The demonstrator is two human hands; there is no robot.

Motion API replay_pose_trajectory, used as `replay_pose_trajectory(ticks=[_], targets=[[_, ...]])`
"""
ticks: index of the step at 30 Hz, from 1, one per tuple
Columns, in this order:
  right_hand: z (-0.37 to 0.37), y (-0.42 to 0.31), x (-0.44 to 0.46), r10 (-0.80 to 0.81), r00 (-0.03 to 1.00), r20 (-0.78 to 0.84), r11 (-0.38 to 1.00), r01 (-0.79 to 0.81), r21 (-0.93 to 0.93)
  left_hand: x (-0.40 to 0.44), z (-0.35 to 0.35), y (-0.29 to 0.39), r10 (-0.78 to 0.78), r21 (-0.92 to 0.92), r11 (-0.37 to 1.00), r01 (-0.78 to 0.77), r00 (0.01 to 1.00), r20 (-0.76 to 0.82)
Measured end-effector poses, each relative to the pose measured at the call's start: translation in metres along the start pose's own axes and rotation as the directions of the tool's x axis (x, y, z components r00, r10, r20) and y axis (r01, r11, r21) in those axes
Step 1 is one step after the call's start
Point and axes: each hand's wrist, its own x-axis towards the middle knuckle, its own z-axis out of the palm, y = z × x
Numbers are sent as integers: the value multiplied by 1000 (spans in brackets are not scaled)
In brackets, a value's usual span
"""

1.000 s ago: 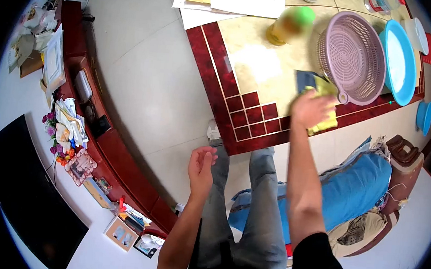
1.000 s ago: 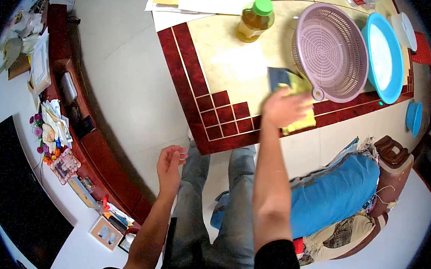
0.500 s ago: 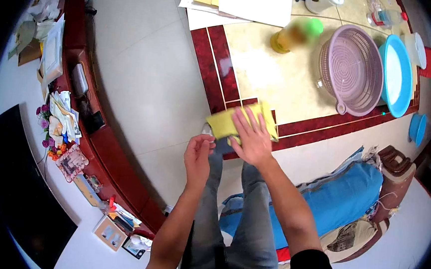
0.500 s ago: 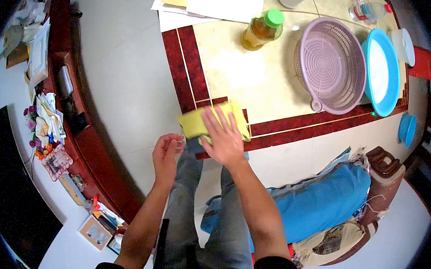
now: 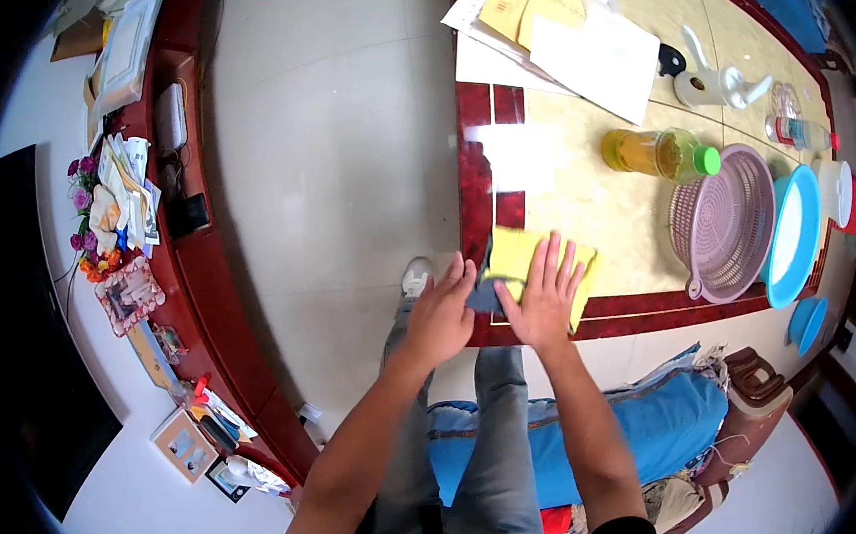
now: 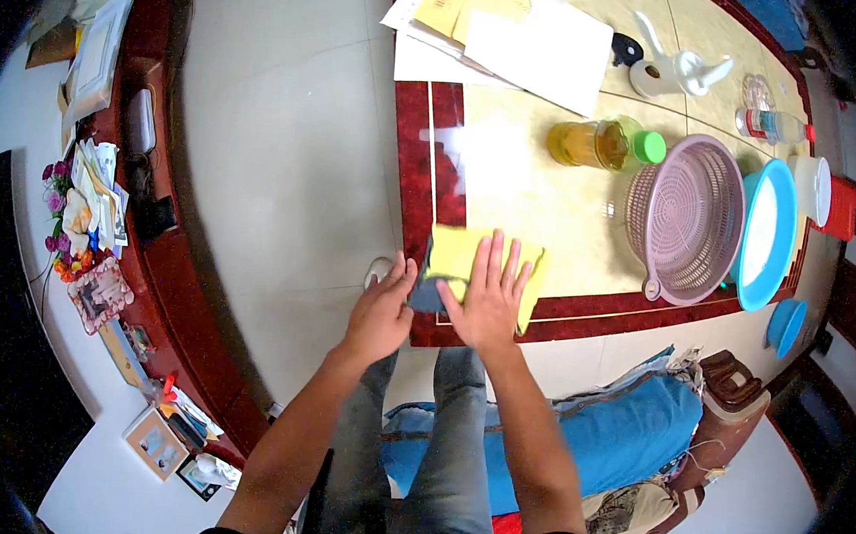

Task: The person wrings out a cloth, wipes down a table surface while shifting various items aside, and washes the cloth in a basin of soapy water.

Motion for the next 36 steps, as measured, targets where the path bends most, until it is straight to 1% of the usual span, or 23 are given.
replay_pose_trajectory(ticks=[2, 3, 4, 5, 6, 7, 8, 10, 11, 15, 17, 18, 20, 22, 23, 24, 26, 28, 30, 31, 32, 35, 36], targets=[[-7, -14, 51, -24, 999, -24, 1000, 24, -7, -1, -7, 14, -19, 78, 997, 16, 999, 33], [-8, -21, 74, -32, 999, -39, 999, 31, -18, 0, -2, 8, 3, 154, 988, -8, 1000, 31], [-9, -28, 97, -42, 997, -59, 999, 40, -29, 1, -4, 11, -3, 161, 987, -3, 999, 39], [-12, -36, 119, -9, 1000, -3, 998, 9, -66, 1, -6, 14, -12, 167, 986, 4, 999, 49], [-23, -47, 140, 52, 994, 97, 998, -48, -41, -1, -7, 16, -25, 171, 985, 13, 998, 63], [-29, -57, 159, 124, 984, 124, 992, -121, -31, -2, -5, 15, -24, 219, 976, 6, 996, 82], [-31, -66, 176, 196, 969, 152, 981, -195, -24, -2, -6, 17, -31, 226, 974, 9, 995, 95], [-32, -77, 205, 297, 946, 133, 951, -306, 50, -2, -10, 22, -46, 241, 970, 16, 992, 119], [-34, -81, 217, 334, 930, 156, 937, -346, 54, -1, -12, 24, -52, 240, 971, 20, 991, 126], [-42, -87, 230, 361, 912, 192, 928, -372, 21, -1, -8, 23, -68, 241, 970, 31, 987, 145], [-38, -86, 225, 330, 935, 133, 942, -335, 18, -3, -6, 19, -39, 234, 972, 13, 994, 105], [-34, -84, 222, 314, 944, 101, 948, -317, 19, -5, -8, 17, -21, 195, 981, 3, 996, 92], [-18, -74, 202, 141, 990, -25, 989, -141, -31, -5, -14, 9, 12, 121, 993, -19, 998, 58], [-1, -57, 158, -67, 993, -93, 992, 57, -109, -6, -23, -7, -152, 46, 988, 147, 981, 121], [3, -52, 126, -120, 988, -94, 988, 109, -112, -7, -26, -16, -224, 8, 974, 226, 962, 158], [5, -49, 91, -174, 980, -98, 980, 163, -115, -13, -22, -30, -224, -55, 972, 228, 972, 69], [9, -45, 22, -203, 979, -16, 975, 200, -100, -33, -4, -61, -245, -176, 959, 224, 964, -108], [27, -42, -37, -185, 983, 17, 978, 186, -98, -49, -2, -73, -280, -274, 933, 235, 950, -137], [34, -45, -67, -136, 986, 92, 985, 144, -92, -67, -7, -80, -297, -334, 911, 241, 946, -130], [35, -49, -66, -78, 984, 160, 992, 93, -87, -74, -10, -81, -292, -349, 907, 237, 949, -115], [38, -53, -60, 1, 982, 186, 998, 12, -68, -80, -12, -82, -288, -364, 901, 234, 952, -101], [36, -79, -7, 226, 947, 226, 973, -232, -1, -80, -31, -76, -355, -286, 896, 340, 935, 0], [33, -86, 18, 300, 926, 229, 950, -311, 11, -76, -35, -78, -337, -321, 884, 339, 939, 62]])
